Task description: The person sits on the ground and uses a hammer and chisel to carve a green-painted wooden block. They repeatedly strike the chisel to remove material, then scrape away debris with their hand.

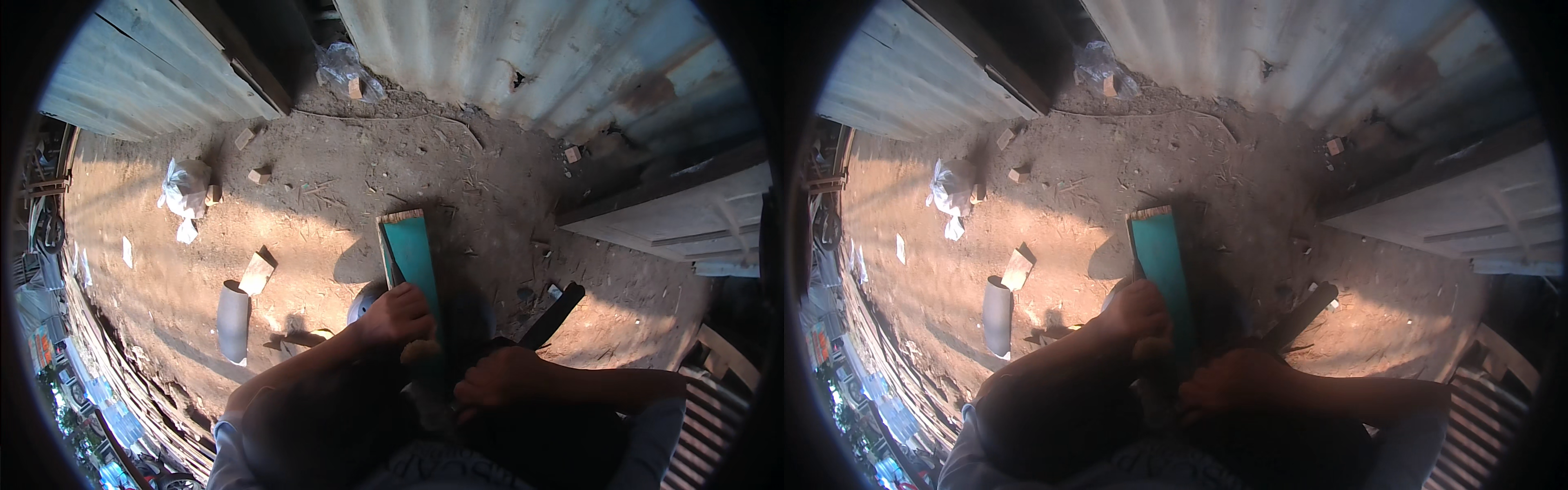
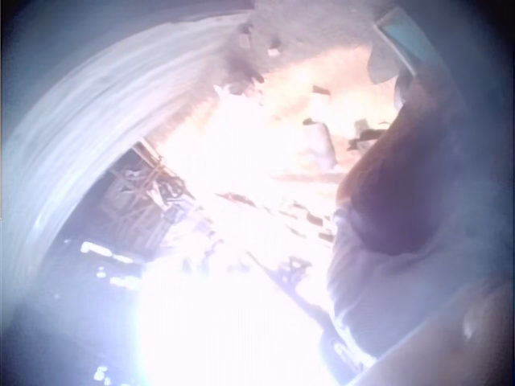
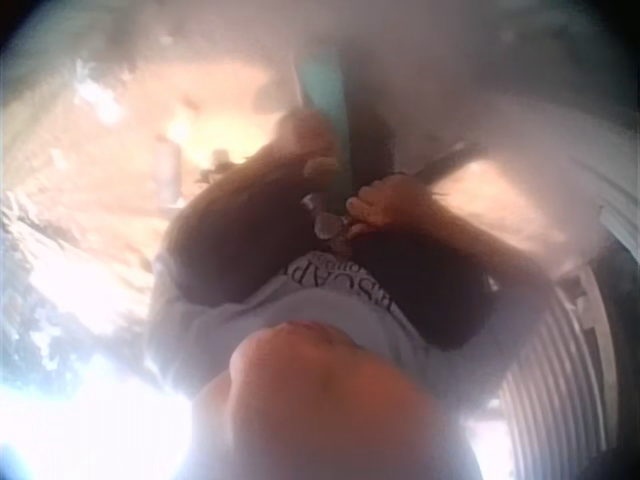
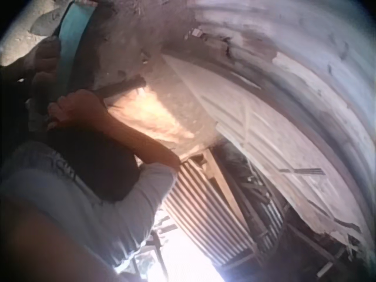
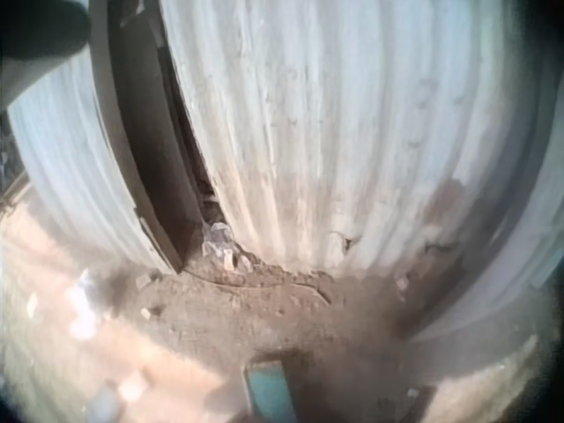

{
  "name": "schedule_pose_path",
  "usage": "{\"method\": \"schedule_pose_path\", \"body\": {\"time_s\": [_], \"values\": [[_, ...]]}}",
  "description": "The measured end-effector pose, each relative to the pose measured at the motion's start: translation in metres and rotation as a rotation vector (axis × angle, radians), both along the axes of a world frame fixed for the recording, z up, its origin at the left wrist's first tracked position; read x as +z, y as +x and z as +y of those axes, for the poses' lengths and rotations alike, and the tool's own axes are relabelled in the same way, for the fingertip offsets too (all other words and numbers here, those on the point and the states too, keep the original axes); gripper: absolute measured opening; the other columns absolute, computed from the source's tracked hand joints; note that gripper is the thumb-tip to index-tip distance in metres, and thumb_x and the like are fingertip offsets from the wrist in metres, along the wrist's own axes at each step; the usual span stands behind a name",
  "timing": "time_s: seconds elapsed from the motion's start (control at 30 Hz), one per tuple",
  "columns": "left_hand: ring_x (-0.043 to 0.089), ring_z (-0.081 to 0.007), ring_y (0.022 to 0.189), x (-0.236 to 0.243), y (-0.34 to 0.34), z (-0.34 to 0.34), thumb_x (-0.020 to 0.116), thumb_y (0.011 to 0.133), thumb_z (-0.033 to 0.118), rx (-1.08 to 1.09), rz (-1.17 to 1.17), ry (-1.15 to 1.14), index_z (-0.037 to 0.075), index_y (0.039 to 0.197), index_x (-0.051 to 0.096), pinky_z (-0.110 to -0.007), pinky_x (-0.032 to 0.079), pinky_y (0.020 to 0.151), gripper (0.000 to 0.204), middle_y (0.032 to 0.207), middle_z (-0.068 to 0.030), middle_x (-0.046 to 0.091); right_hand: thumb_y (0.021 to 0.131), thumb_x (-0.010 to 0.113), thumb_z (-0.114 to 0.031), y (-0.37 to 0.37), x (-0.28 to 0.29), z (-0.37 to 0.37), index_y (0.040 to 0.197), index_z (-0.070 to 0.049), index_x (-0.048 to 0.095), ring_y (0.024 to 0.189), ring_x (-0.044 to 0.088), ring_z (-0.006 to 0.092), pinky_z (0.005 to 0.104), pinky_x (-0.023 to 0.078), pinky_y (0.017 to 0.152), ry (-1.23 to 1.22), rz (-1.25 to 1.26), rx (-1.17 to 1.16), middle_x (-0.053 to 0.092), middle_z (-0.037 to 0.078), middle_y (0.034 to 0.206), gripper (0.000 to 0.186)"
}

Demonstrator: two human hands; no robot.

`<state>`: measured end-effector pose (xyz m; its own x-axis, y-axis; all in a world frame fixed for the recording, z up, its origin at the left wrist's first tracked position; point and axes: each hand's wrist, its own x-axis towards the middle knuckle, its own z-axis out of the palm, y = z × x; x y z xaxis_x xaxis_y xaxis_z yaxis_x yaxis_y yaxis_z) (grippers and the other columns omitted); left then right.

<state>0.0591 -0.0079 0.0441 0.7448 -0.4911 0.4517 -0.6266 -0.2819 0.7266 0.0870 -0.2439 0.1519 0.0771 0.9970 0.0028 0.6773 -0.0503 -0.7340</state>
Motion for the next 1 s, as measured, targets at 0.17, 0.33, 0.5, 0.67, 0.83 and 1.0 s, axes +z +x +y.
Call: {"method": "schedule_pose_path", "body": {"time_s": [0.17, 0.33, 0.5, 0.67, 0.83, 1.0], "values": [[0.052, -0.021, 0.072, -0.011, -0.003, -0.002, 0.07, 0.067, 0.014, 0.019, -0.04, 0.056, 0.009, 0.072, 0.054, -0.034, 0.041, 0.068, 0.018, 0.072, -0.0032, 0.049, 0.084, 0.064, -0.044, 0.0, -0.005, 0.001, 0.075, -0.012, 0.05, 0.05, 0.053, 0.0158, 0.0293, 0.041, 0.042, 0.003, -0.012, -0.048, 0.045, 0.001, 0.06, 0.036], [0.052, -0.0213, 0.072, -0.015, 0.002, -0.002, 0.07, 0.066, 0.012, 0.047, -0.05, 0.035, 0.009, 0.071, 0.054, -0.035, 0.042, 0.068, 0.018, 0.073, -0.0027, 0.049, 0.083, 0.064, -0.045, -0.001, -0.003, -0.003, 0.073, -0.013, 0.05, 0.048, 0.049, 0.0141, 0.0275, 0.04, 0.042, 0.121, -0.022, 0.001, 0.042, -0.001, 0.059, 0.036], [0.054, -0.0222, 0.074, -0.047, -0.001, 0.011, 0.072, 0.063, 0.009, 0.245, -0.063, 0.133, 0.01, 0.071, 0.054, -0.036, 0.044, 0.071, 0.019, 0.075, -0.0036, 0.051, 0.083, 0.065, -0.044, 0.005, -0.007, -0.009, 0.075, -0.013, 0.051, 0.049, 0.051, 0.017, 0.03, 0.041, 0.042, 0.132, -0.022, 0.038, 0.043, 0.0, 0.059, 0.035], [0.055, -0.0233, 0.076, -0.037, 0.001, 0.011, 0.073, 0.06, 0.003, 0.218, -0.039, 0.066, 0.007, 0.073, 0.057, -0.037, 0.046, 0.075, 0.021, 0.077, -0.0053, 0.051, 0.081, 0.067, -0.045, 0.009, -0.017, -0.009, 0.075, -0.012, 0.051, 0.052, 0.054, 0.0196, 0.0336, 0.043, 0.044, 0.038, 0.124, -0.068, 0.043, 0.002, 0.061, 0.038], [0.057, -0.025, 0.075, -0.013, 0.012, 0.017, 0.072, 0.061, -0.002, 0.28, -0.032, -0.007, 0.004, 0.073, 0.056, -0.037, 0.047, 0.07, 0.021, 0.077, -0.007, 0.052, 0.075, 0.073, -0.043, 0.026, -0.01, -0.012, 0.075, -0.011, 0.052, 0.054, 0.057, 0.0209, 0.0344, 0.044, 0.046, -0.041, 0.067, -0.163, 0.048, 0.003, 0.063, 0.038], [0.057, -0.0256, 0.074, 0.011, 0.03, 0.022, 0.071, 0.063, -0.003, 0.272, -0.005, -0.109, 0.004, 0.071, 0.054, -0.036, 0.047, 0.066, 0.02, 0.074, -0.0076, 0.052, 0.071, 0.075, -0.042, 0.039, -0.006, -0.014, 0.075, -0.009, 0.054, 0.056, 0.061, 0.0235, 0.037, 0.046, 0.048, -0.107, 0.185, -0.302, 0.053, 0.005, 0.063, 0.039]]}}
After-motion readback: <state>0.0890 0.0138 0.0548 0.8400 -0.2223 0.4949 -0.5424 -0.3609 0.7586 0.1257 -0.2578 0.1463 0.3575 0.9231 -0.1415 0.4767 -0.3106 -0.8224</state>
